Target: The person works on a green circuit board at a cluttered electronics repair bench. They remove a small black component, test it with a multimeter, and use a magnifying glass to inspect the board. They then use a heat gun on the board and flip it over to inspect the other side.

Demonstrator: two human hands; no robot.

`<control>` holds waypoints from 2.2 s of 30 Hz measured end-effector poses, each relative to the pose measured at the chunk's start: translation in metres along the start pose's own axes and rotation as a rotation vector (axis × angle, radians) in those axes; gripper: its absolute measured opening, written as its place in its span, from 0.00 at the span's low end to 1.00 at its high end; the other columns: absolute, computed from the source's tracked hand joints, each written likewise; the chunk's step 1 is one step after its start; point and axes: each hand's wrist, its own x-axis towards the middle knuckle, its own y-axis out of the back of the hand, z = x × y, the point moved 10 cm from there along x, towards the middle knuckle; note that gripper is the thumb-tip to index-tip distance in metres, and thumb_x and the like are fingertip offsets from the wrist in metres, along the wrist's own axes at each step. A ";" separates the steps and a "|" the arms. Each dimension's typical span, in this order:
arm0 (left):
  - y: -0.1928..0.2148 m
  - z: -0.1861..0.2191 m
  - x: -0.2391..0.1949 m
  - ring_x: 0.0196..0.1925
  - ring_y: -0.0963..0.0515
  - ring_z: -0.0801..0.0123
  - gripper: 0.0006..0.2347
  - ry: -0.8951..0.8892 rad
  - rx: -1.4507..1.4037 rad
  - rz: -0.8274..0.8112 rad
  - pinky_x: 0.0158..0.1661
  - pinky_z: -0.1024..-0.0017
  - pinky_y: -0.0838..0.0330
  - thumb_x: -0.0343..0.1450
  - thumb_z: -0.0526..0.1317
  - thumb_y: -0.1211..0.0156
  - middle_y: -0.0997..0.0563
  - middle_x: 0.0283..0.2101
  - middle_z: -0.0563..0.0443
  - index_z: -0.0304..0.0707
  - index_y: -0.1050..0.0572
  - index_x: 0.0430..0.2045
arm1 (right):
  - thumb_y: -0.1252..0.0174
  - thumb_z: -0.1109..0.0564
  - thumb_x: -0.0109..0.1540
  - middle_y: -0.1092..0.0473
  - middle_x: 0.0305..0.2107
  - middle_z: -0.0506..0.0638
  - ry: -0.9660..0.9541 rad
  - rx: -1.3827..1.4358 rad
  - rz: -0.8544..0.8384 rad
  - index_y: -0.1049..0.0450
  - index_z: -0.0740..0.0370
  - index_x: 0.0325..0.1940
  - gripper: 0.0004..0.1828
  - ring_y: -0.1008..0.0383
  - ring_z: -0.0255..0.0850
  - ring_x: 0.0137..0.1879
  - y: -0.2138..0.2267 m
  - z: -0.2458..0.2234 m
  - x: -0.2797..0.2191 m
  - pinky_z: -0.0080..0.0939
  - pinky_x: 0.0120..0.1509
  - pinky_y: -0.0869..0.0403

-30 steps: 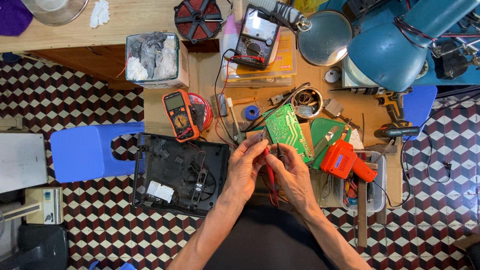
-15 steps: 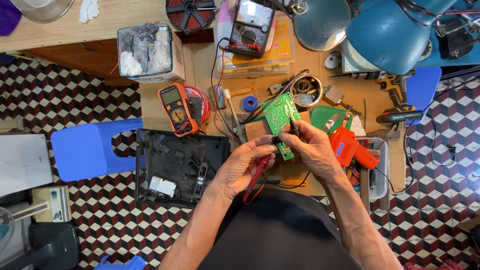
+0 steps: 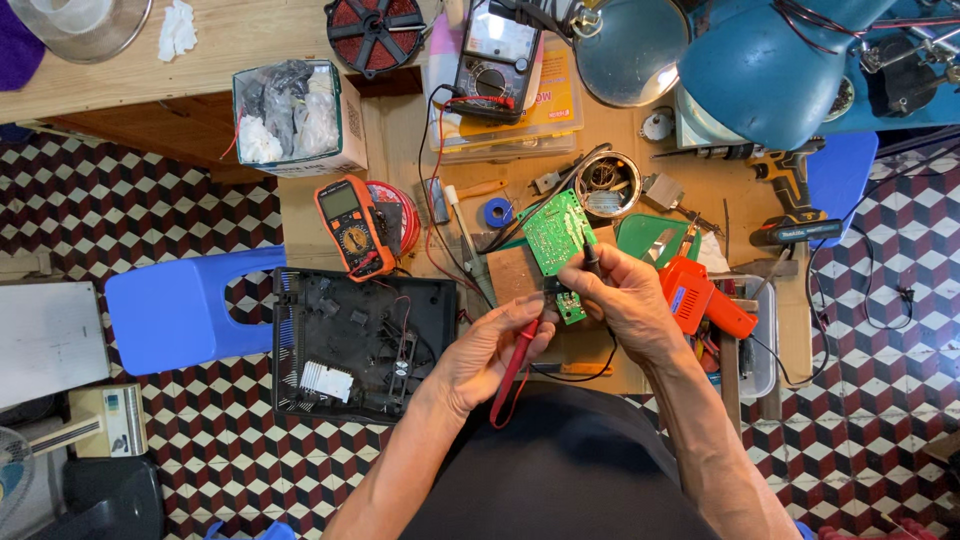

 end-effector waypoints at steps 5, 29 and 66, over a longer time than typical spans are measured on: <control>0.015 -0.028 -0.004 0.33 0.17 0.72 0.09 0.033 0.063 0.104 0.34 0.78 0.19 0.72 0.36 0.36 0.17 0.36 0.47 0.30 0.23 0.43 | 0.35 0.59 0.62 0.33 0.22 0.40 -0.126 0.028 0.264 0.27 0.60 0.40 0.07 0.41 0.24 0.19 0.022 0.009 -0.002 0.26 0.21 0.45; -0.033 0.052 -0.019 0.32 0.24 0.83 0.13 -0.474 1.019 0.239 0.32 0.83 0.31 0.71 0.43 0.35 0.18 0.31 0.58 0.35 0.16 0.44 | 0.39 0.60 0.62 0.37 0.16 0.43 -0.355 0.221 0.197 0.29 0.62 0.35 0.06 0.46 0.27 0.15 0.015 0.046 -0.011 0.29 0.17 0.50; -0.032 0.073 -0.024 0.29 0.22 0.78 0.09 -0.730 1.216 0.442 0.32 0.76 0.26 0.73 0.42 0.37 0.17 0.27 0.53 0.35 0.18 0.39 | 0.46 0.51 0.65 0.30 0.25 0.45 -0.225 -0.088 0.226 0.33 0.63 0.69 0.29 0.35 0.28 0.24 0.004 0.016 -0.040 0.27 0.22 0.39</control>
